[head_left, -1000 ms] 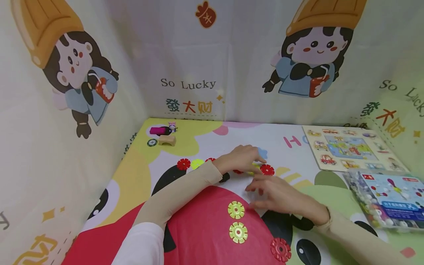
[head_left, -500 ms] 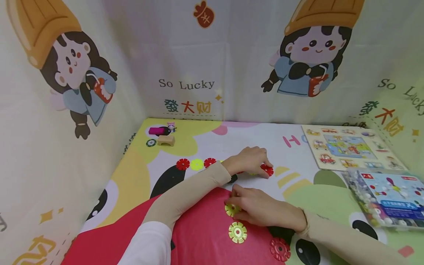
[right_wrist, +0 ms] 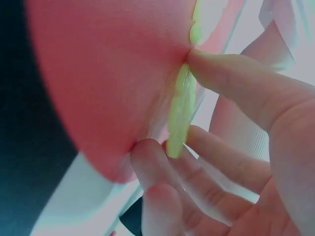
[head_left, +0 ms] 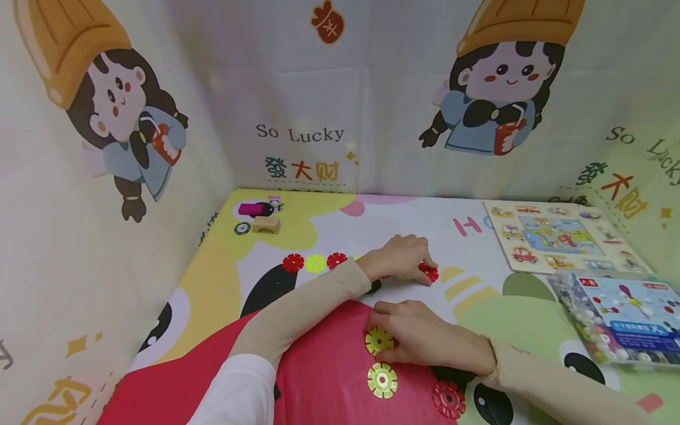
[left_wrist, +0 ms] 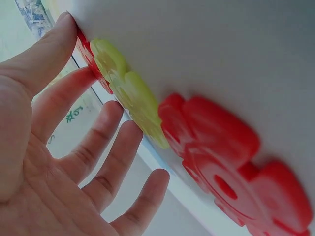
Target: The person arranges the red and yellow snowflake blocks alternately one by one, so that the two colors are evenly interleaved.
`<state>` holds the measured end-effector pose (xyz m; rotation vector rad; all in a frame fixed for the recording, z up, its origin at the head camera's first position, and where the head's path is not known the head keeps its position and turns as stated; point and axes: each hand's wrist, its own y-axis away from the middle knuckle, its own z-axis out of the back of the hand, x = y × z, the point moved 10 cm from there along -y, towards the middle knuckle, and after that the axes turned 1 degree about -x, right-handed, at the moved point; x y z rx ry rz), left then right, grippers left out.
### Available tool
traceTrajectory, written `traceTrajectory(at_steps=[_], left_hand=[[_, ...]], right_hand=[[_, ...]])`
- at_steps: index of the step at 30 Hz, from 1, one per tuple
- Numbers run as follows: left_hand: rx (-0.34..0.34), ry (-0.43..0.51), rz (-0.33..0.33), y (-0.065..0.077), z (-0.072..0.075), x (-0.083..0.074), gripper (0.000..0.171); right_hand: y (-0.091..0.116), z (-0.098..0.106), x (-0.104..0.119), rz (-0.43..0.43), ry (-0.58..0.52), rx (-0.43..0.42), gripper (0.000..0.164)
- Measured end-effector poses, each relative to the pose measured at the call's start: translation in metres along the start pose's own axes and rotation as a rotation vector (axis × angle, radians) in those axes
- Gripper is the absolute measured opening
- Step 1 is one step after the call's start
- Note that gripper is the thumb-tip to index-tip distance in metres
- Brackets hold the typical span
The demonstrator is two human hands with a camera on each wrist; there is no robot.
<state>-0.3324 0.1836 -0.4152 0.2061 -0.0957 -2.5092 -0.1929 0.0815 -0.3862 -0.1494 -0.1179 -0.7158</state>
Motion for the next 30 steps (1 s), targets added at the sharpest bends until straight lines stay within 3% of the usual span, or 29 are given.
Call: traceTrajectory(at_steps=[8, 14, 17, 24, 30], left_hand=[[-0.001, 0.004, 0.007, 0.002, 0.0, 0.001, 0.049], [-0.005, -0.009, 0.004, 0.002, 0.001, 0.0, 0.049], [-0.007, -0.014, 0.006, 0.002, 0.003, -0.001, 0.046], [-0.023, -0.013, -0.019, 0.002, 0.005, -0.002, 0.038], [-0.026, -0.05, -0.039, 0.001, 0.004, -0.004, 0.047]], right_hand=[[0.005, 0.009, -0.001, 0.036, 0.021, -0.102, 0.024], [0.01, 0.012, -0.02, -0.022, 0.007, -0.103, 0.023], [0.019, 0.022, -0.042, -0.103, -0.026, -0.1, 0.028], [0.051, 0.056, -0.121, -0.254, 0.016, -0.212, 0.035], [0.067, 0.055, -0.173, -0.363, 0.109, -0.201, 0.036]])
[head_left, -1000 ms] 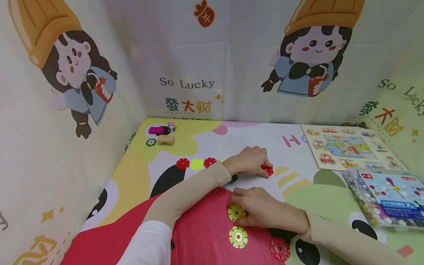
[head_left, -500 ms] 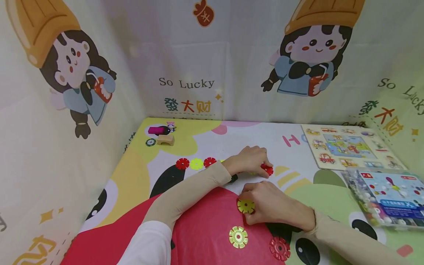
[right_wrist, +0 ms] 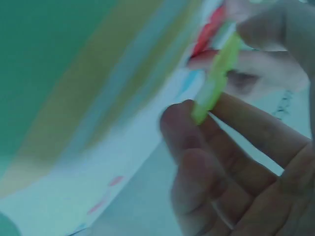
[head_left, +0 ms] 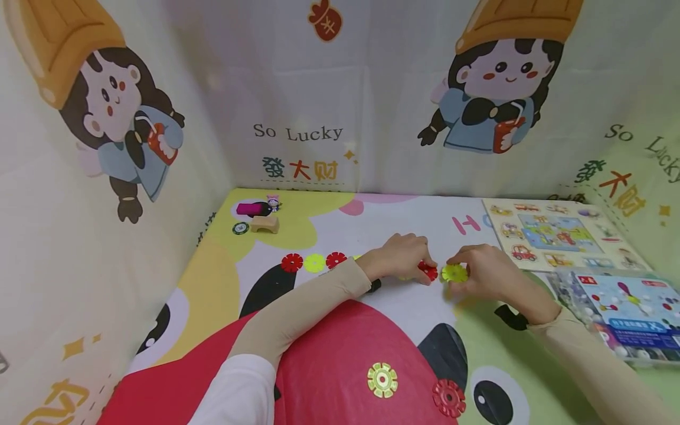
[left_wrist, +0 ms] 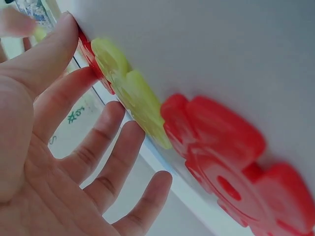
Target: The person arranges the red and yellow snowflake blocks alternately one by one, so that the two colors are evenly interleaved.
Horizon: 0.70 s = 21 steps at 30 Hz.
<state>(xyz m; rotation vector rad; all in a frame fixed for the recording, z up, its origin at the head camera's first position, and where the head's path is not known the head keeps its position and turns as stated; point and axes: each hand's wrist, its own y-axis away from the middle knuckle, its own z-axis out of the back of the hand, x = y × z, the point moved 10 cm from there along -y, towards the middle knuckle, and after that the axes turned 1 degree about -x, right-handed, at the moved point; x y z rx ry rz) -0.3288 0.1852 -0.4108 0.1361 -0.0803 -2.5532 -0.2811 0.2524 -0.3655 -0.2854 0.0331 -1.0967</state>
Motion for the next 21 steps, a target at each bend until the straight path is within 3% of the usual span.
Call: traceTrajectory(at_steps=[5, 11, 15, 18, 21], left_hand=[[-0.004, 0.003, -0.01, 0.002, 0.001, 0.002, 0.046], [0.022, 0.009, 0.012, 0.0, -0.002, 0.005, 0.048], [0.028, 0.016, 0.015, -0.001, -0.002, 0.003, 0.046], [0.03, 0.036, 0.025, 0.0, 0.001, 0.002, 0.045], [0.039, 0.052, 0.047, -0.001, 0.003, 0.002, 0.047]], right_hand=[[-0.004, -0.013, -0.013, -0.008, 0.0, 0.046, 0.035], [-0.001, -0.019, -0.013, 0.019, -0.041, 0.059, 0.035], [0.003, -0.021, -0.013, -0.016, -0.052, 0.086, 0.037], [0.008, -0.017, -0.003, -0.03, -0.048, 0.101, 0.039], [0.016, -0.01, 0.026, 0.015, -0.046, 0.094, 0.037]])
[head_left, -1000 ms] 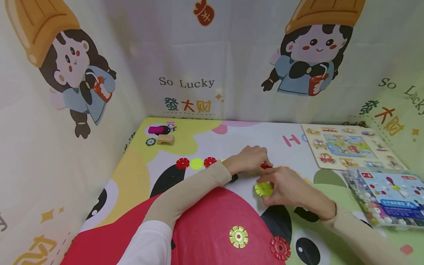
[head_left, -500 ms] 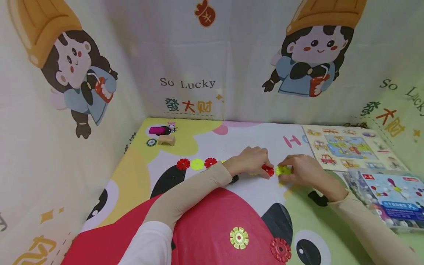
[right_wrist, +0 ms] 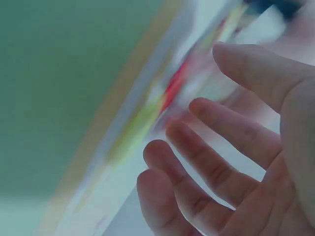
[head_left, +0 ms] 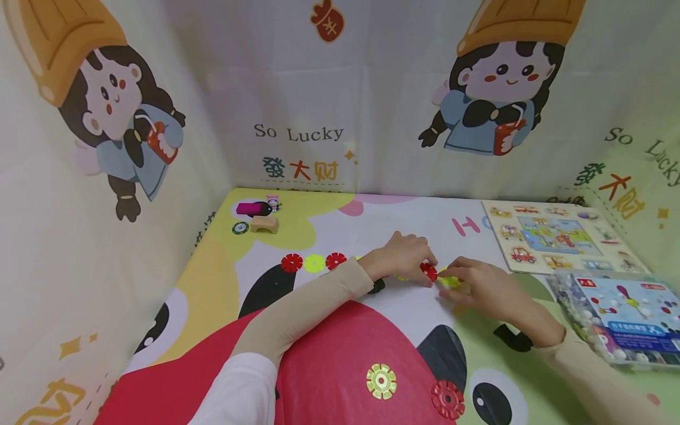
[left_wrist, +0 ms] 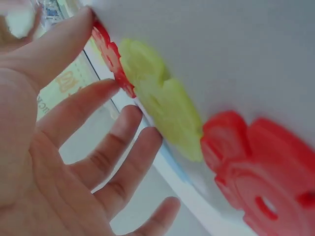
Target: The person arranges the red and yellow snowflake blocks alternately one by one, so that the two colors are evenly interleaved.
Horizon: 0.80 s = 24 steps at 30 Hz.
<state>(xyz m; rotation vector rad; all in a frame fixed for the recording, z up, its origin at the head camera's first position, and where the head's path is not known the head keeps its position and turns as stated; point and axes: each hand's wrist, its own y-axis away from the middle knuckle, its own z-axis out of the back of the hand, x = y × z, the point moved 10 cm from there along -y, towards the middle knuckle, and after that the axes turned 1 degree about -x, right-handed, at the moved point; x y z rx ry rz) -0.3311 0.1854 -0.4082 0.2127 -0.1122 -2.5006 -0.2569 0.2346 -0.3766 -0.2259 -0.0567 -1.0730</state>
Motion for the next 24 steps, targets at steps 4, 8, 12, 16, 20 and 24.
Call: traceTrajectory(at_steps=[4, 8, 12, 16, 20, 24], left_hand=[[0.025, -0.018, -0.004, -0.006, -0.002, -0.006, 0.055], [0.03, -0.014, -0.054, -0.013, -0.003, -0.017, 0.057], [0.017, -0.013, -0.067, -0.018, -0.003, -0.022, 0.052], [0.022, -0.01, -0.031, -0.02, -0.004, -0.02, 0.048], [0.025, -0.003, -0.02, -0.021, -0.005, -0.02, 0.048], [0.017, -0.023, -0.028, -0.02, -0.005, -0.021, 0.048]], right_hand=[[0.017, -0.01, 0.067, 0.179, -0.041, 0.053, 0.037], [0.04, -0.027, 0.128, 0.366, -0.093, 0.158, 0.048], [0.051, -0.033, 0.16, 0.464, -0.083, 0.159, 0.051], [0.052, -0.037, 0.176, 0.517, -0.036, 0.12, 0.043], [0.051, -0.038, 0.177, 0.505, -0.037, 0.141, 0.043], [0.056, -0.034, 0.167, 0.446, -0.068, 0.206, 0.055]])
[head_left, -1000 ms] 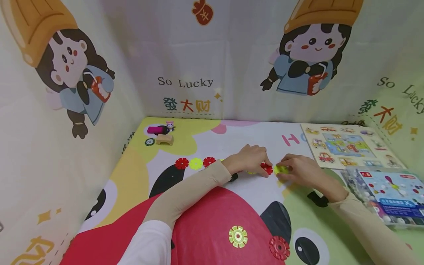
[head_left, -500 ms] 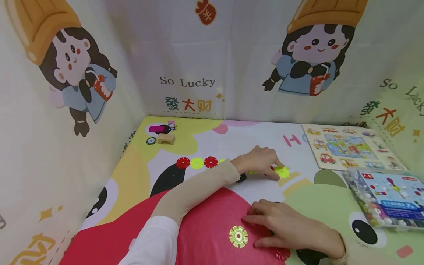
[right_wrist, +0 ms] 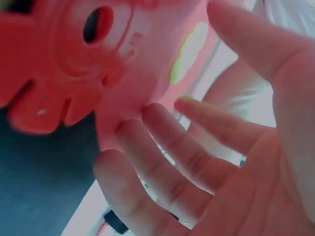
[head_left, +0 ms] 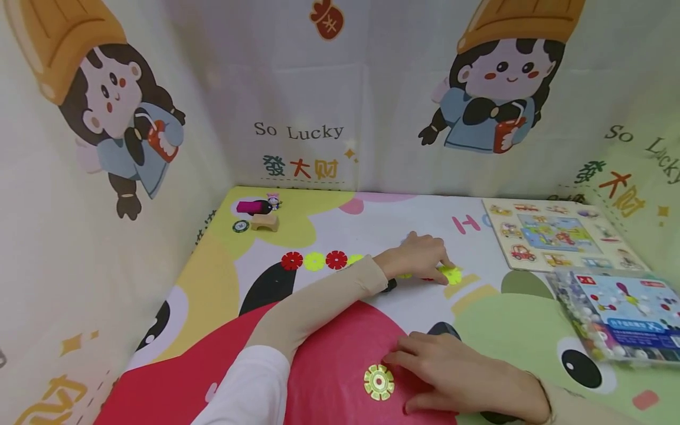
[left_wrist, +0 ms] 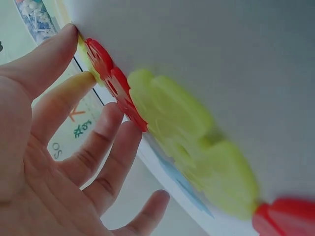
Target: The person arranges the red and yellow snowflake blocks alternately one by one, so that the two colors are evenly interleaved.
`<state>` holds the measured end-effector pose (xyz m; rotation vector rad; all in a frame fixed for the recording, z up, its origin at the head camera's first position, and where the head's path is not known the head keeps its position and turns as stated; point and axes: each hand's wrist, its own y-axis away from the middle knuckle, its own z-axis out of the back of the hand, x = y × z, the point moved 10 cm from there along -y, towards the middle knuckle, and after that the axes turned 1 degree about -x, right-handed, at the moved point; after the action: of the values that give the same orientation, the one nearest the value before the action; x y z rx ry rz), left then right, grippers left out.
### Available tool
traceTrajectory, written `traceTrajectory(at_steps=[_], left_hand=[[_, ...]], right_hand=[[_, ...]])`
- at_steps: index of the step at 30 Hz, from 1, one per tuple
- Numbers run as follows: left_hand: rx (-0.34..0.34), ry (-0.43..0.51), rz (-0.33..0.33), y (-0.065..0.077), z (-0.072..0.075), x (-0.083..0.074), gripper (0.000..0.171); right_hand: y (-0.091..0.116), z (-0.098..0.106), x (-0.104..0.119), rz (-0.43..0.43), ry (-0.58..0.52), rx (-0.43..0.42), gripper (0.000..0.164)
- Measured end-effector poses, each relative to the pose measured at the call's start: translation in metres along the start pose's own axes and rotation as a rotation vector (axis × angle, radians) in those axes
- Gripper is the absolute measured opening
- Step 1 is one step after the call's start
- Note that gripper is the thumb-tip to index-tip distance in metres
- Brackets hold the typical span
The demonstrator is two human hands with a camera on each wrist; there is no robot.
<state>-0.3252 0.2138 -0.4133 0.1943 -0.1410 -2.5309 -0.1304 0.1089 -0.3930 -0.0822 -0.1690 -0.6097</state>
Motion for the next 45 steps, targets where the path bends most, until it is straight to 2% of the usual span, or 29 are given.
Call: traceTrajectory(at_steps=[4, 5, 8, 11, 13, 16, 19, 23, 27, 31, 37, 45], left_hand=[[-0.022, -0.014, -0.004, 0.002, 0.002, 0.0, 0.048], [-0.027, -0.015, -0.004, 0.002, 0.003, 0.001, 0.048], [-0.035, -0.013, -0.009, 0.004, 0.005, 0.001, 0.048], [-0.034, -0.012, -0.011, 0.003, 0.004, 0.0, 0.048], [-0.031, -0.014, -0.008, 0.002, 0.004, -0.001, 0.048], [-0.03, -0.017, -0.009, 0.0, 0.003, -0.003, 0.048], [-0.028, -0.014, -0.007, 0.0, 0.002, -0.003, 0.048], [-0.028, -0.02, -0.005, 0.0, 0.002, -0.003, 0.048], [-0.029, -0.025, -0.002, -0.001, 0.002, -0.002, 0.048], [-0.019, -0.019, -0.001, -0.001, 0.001, -0.002, 0.048], [-0.016, -0.023, 0.006, 0.0, 0.001, -0.002, 0.049], [-0.025, -0.028, -0.005, 0.002, 0.004, -0.004, 0.048]], right_hand=[[0.01, -0.007, -0.001, -0.062, -0.095, 0.086, 0.062], [0.011, -0.009, 0.0, -0.074, -0.091, 0.085, 0.063], [0.008, -0.01, 0.003, -0.085, -0.05, 0.052, 0.063], [0.003, -0.006, 0.009, -0.032, 0.066, -0.04, 0.059], [0.003, -0.004, 0.011, -0.005, 0.087, -0.046, 0.058], [0.008, -0.004, 0.005, -0.03, 0.06, 0.031, 0.064], [0.018, -0.005, -0.012, -0.117, -0.032, 0.156, 0.067], [0.031, -0.008, -0.032, -0.23, -0.159, 0.27, 0.054], [0.041, -0.012, -0.044, -0.3, -0.258, 0.306, 0.046], [0.047, -0.013, -0.054, -0.346, -0.294, 0.311, 0.046], [0.046, -0.013, -0.058, -0.318, -0.285, 0.294, 0.044], [0.044, -0.009, -0.042, -0.215, -0.352, 0.265, 0.033]])
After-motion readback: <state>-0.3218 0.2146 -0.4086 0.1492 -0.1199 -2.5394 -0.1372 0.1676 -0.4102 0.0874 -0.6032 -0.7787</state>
